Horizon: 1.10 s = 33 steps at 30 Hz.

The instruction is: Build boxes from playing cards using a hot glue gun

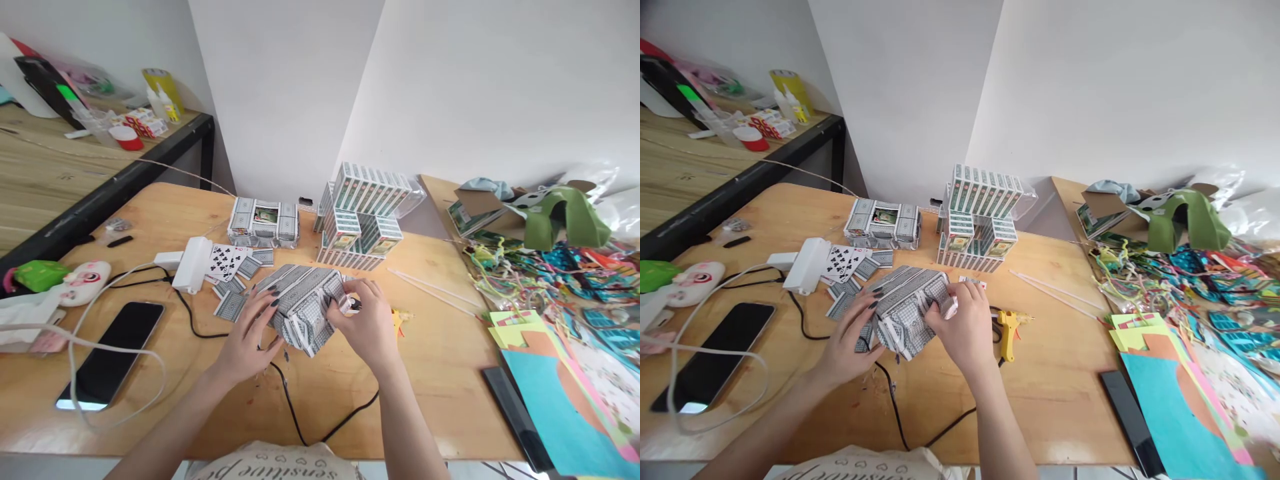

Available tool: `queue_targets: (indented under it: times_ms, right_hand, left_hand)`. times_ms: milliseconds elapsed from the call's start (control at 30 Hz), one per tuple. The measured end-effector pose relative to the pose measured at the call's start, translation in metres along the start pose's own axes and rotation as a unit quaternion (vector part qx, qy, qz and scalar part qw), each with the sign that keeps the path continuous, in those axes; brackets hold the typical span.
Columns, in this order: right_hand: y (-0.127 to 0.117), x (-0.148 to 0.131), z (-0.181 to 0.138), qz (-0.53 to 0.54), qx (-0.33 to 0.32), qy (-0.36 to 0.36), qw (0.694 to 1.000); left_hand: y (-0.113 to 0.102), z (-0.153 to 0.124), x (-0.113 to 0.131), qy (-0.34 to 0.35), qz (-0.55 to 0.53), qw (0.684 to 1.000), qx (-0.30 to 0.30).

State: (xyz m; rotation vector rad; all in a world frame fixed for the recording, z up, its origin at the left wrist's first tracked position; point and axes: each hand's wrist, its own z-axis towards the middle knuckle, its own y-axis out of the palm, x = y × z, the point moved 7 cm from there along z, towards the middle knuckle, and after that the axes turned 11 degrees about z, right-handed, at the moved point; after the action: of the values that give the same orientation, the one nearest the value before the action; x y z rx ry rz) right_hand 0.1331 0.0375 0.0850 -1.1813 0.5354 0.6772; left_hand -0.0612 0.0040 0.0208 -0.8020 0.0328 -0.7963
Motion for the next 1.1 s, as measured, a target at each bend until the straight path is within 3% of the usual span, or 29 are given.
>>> queue_targets:
  times_ms: [100,233,367,533,700,800,900,1000,1100]
  right_hand:
    - [-0.002,-0.011,0.009,0.011,-0.024,-0.045,0.999]
    - [0.005,-0.02,0.023,0.071,-0.102,-0.103,0.987]
    - [0.015,-0.023,0.034,0.129,-0.16,-0.142,0.968]
    - [0.015,-0.022,0.041,0.162,-0.159,-0.125,0.966]
    - [0.017,-0.015,0.041,0.226,-0.149,-0.101,0.957]
    - [0.025,-0.012,0.04,0.258,-0.146,-0.094,0.95]
    - [0.034,-0.011,0.039,0.295,-0.138,-0.087,0.942]
    - [0.039,-0.014,0.038,0.319,-0.132,-0.088,0.935]
    - [0.04,-0.016,0.038,0.31,-0.132,-0.086,0.938]
  left_hand:
    - [0.003,-0.009,0.005,-0.066,0.015,0.997,0.027]
    - [0.004,-0.024,0.017,-0.179,0.027,0.98,0.088]
    - [0.008,-0.029,0.032,-0.228,0.032,0.964,0.13]
    - [0.012,-0.035,0.034,-0.286,-0.029,0.953,0.097]
    - [0.013,-0.036,0.011,-0.272,-0.235,0.933,0.011]
    - [0.004,-0.015,-0.019,-0.269,-0.287,0.918,0.042]
    - [0.002,0.025,-0.039,-0.245,-0.295,0.923,0.043]
    - [0.011,0.063,-0.041,-0.196,-0.283,0.939,-0.031]
    - [0.019,0.084,-0.034,-0.142,-0.316,0.933,-0.101]
